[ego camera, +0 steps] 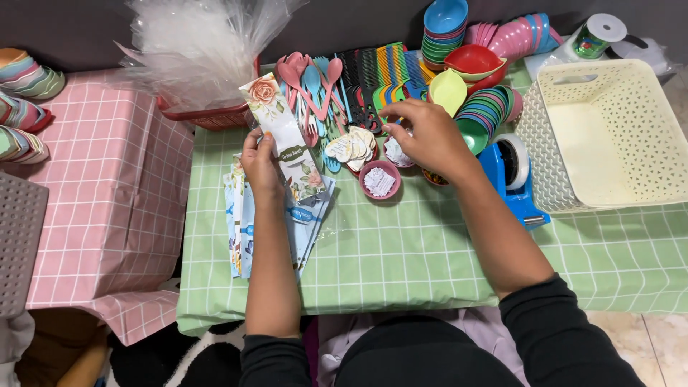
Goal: The person assembles a party favor kit by placing a small white item into a clear plastic bag, then inserting the bag into a floral paper sleeve. They add a pink plastic spoon, fork, and knife into the sleeve and set the completed kit aside.
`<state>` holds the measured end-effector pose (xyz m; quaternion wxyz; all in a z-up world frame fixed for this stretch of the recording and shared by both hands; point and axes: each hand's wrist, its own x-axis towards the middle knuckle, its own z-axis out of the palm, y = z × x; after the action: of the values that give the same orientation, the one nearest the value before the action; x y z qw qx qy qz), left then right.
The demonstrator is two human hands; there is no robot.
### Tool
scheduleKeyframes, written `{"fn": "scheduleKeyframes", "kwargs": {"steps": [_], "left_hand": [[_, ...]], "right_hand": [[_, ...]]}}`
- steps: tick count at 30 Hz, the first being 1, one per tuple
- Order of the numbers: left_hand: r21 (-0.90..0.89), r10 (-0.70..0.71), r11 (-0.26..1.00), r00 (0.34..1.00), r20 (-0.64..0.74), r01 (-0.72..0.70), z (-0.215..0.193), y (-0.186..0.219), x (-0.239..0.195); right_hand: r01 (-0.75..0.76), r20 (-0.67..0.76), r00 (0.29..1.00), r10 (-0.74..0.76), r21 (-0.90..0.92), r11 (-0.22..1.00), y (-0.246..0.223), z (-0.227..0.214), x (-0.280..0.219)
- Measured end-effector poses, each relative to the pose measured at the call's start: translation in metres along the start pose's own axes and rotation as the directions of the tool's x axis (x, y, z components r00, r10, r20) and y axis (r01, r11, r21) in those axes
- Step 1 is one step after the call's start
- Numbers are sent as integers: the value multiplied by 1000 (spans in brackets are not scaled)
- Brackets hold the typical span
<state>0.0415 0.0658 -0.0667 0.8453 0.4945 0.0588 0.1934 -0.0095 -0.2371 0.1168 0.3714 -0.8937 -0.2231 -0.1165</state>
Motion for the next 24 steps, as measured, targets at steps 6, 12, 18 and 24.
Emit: {"fn": "scheduleKeyframes", "kwargs": {"steps": [6, 12, 18, 24], "left_hand": [[-20, 33, 999, 998, -53, -34, 1, -2, 0], [-55, 16, 998, 999, -46, -18, 13, 5, -8], [-99, -50, 994, 999, -17, 48, 11, -8, -4], [-127, -90, 988, 996, 2, 89, 13, -12, -9]], "right_hand": [[-58, 124, 990, 72, -113, 992, 17, 55, 69], [-141, 189, 963, 192, -251, 958, 56, 154, 125], [-169, 167, 958, 232, -324, 931, 68, 196, 155], [-316, 233, 903, 361, -209, 926, 83, 199, 158]]}}
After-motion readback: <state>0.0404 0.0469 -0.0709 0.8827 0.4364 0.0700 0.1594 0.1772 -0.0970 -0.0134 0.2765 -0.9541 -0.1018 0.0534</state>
